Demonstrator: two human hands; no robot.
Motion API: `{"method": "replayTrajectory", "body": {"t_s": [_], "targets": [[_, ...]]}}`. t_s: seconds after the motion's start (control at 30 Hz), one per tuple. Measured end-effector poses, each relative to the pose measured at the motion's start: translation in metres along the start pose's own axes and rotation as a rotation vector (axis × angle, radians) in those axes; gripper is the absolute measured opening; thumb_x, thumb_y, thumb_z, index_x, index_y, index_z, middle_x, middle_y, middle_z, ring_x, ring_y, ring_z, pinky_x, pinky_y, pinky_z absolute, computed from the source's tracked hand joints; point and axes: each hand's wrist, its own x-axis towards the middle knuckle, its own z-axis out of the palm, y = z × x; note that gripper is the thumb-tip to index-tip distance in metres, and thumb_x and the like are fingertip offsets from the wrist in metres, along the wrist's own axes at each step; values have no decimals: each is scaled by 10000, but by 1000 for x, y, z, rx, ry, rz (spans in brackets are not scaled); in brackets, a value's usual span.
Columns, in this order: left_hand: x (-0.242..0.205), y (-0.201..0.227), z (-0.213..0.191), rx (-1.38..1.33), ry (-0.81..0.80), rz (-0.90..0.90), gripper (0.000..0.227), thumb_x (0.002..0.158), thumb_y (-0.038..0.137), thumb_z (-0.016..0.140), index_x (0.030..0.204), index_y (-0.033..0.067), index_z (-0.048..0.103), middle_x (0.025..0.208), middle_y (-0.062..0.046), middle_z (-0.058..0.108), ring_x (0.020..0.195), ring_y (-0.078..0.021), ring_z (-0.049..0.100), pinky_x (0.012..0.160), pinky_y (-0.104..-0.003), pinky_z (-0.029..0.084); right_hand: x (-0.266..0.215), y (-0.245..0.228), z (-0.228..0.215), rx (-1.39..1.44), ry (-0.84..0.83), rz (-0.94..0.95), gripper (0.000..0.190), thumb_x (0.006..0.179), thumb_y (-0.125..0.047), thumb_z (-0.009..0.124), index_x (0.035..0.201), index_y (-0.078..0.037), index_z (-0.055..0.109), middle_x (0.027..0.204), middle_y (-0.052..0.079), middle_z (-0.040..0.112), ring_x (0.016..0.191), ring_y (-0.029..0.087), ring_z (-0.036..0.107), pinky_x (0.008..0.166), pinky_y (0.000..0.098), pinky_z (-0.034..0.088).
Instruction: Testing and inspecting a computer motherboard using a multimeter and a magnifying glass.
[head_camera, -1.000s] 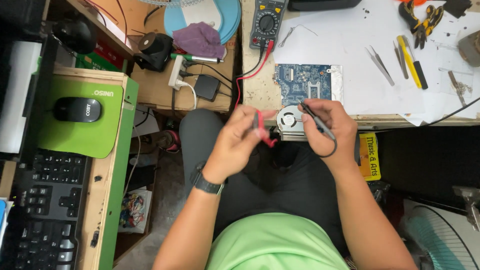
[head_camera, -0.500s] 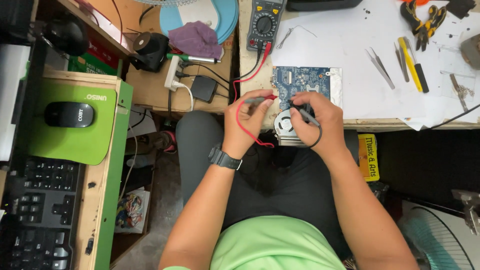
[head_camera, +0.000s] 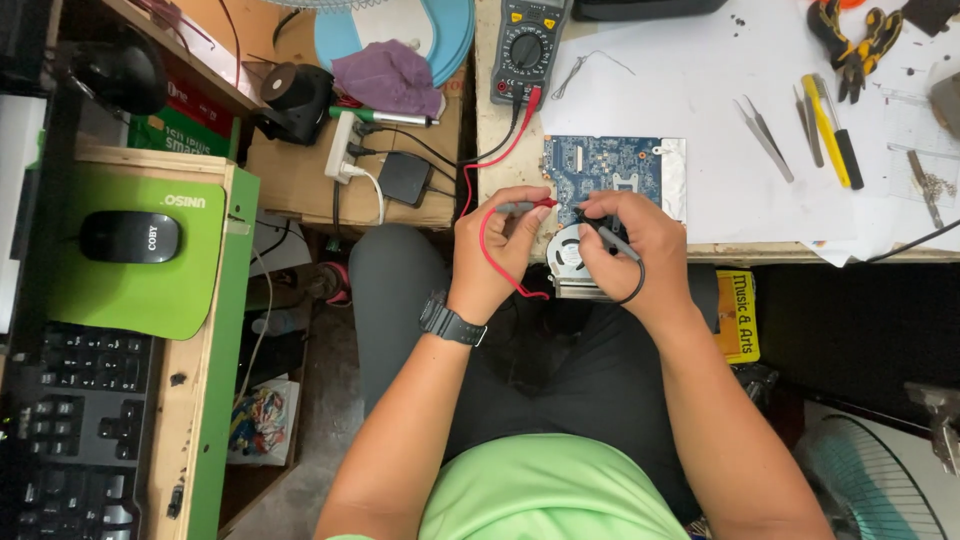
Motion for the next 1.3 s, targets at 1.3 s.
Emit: {"method": "replayTrajectory", "body": {"t_s": [1.3], "targets": [[-3,-2,5,53,15,101,104,1060,144,765,1160,127,790,1070,-151,823,1059,-364,799,819,-429,686,-1,3,1,-9,15,-14,105,983,-16,802,1077,3,760,1040,197,807,1173,463,751,952,539,629]]}}
